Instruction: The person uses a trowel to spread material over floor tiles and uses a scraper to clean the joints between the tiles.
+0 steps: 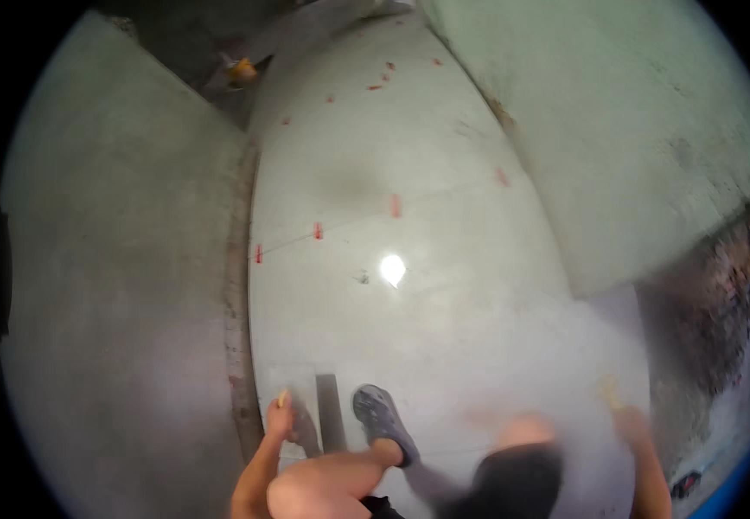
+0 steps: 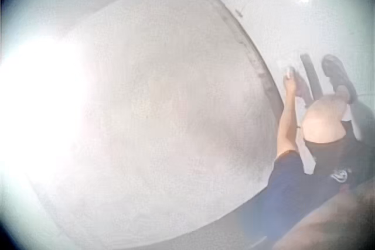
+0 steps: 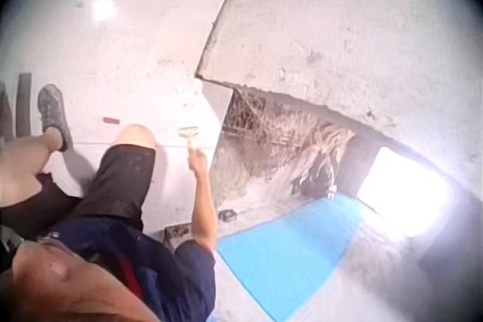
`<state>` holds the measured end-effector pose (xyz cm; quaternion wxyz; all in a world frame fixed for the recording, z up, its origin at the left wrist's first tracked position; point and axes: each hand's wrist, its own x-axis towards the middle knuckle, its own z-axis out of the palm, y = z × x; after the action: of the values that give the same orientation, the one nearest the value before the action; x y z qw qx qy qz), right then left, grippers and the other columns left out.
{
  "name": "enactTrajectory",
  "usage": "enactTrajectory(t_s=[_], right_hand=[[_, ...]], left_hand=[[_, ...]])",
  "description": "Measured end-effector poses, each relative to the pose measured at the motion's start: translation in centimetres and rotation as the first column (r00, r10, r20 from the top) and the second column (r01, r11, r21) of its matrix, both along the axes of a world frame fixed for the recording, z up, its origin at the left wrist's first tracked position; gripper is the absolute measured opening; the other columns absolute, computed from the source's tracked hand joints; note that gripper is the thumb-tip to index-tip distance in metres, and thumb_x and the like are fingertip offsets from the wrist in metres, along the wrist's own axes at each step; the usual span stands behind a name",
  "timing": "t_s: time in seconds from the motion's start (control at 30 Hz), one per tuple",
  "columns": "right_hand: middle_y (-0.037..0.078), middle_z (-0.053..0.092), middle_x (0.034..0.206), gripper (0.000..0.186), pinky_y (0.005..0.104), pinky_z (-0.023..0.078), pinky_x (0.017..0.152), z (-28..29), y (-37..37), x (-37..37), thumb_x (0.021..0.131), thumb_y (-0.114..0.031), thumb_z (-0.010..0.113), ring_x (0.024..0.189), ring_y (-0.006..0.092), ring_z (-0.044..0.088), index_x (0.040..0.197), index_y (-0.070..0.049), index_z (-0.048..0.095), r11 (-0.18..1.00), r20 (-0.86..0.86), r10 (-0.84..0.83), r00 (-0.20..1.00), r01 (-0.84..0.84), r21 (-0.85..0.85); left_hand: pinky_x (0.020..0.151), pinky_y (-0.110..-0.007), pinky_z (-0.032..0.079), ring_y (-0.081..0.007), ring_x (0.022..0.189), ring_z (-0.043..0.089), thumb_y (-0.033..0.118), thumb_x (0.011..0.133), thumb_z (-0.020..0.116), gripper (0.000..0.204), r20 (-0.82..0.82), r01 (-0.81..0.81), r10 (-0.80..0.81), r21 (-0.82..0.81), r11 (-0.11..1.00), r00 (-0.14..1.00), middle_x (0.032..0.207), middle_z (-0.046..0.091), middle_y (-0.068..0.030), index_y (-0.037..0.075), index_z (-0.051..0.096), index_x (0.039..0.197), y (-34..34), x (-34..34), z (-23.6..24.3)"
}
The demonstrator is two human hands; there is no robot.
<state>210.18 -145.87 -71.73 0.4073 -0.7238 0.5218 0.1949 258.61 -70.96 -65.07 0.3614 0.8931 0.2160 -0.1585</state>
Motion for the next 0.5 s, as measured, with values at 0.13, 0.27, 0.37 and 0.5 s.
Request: enactTrajectory(t_s=[0.13, 0.27, 0.37, 0.5], right_hand=[[0.006, 0.052, 0.054, 0.025, 0.0316, 0.035, 0.035, 10.4, 3.0, 6.3, 0.091, -0.020, 0.059, 0.040, 0.0151, 0.048, 0.074, -0.002, 0.056, 0.963, 0.062, -0.260, 0.964, 0.254, 0.090], [0.006, 0.051, 0.053, 0.021, 0.0322, 0.035, 0.032, 11.5, 2.0, 2.7, 0.091, -0.019, 0.060, 0.035, 0.0166, 0.047, 0.080, -0.001, 0.057, 0.960, 0.012, -0.270, 0.963, 0.271, -0.074], [0.004, 0.050, 0.053, 0.022, 0.0317, 0.039, 0.038, 11.2, 5.5, 6.5, 0.091, -0.019, 0.061, 0.041, 0.0139, 0.050, 0.077, -0.003, 0.058, 0.931, -0.043, -0.356, 0.934, 0.350, -0.106], [-0.003, 0.048, 0.059, 0.047, 0.0277, 0.036, 0.042, 12.8, 6.8, 6.1, 0.099, -0.036, 0.056, 0.047, 0.0092, 0.042, 0.137, -0.007, 0.058, 0.983, -0.238, -0.181, 0.954, 0.183, -0.016]], left_hand=[[0.045, -0.031, 0.046, -0.0170, 0.054, 0.052, 0.034, 0.097, 0.064, 0.031, 0.011, -0.191, 0.219, -0.447, 0.874, 0.976, 0.070, 0.052, -0.0043, 0.006, 0.051, 0.102, -5.1, 11.2, -5.2], [0.042, -0.034, 0.047, -0.0193, 0.050, 0.055, 0.031, 0.098, 0.059, 0.029, 0.104, -0.174, 0.250, -0.469, 0.866, 0.963, 0.072, 0.054, -0.0086, 0.004, 0.049, 0.103, -14.1, 22.1, -8.3], [0.048, -0.039, 0.050, -0.0233, 0.056, 0.061, 0.030, 0.098, 0.058, 0.033, 0.300, -0.157, 0.218, -0.216, 0.964, 0.929, 0.078, 0.061, -0.0140, -0.001, 0.050, 0.108, -15.3, 31.3, -11.5], [0.068, -0.047, 0.055, -0.0361, 0.079, 0.068, 0.032, 0.096, 0.058, 0.043, 0.347, -0.262, 0.276, -0.088, 0.961, 0.896, 0.095, 0.068, -0.0228, -0.006, 0.050, 0.114, -12.8, 42.6, -14.7]])
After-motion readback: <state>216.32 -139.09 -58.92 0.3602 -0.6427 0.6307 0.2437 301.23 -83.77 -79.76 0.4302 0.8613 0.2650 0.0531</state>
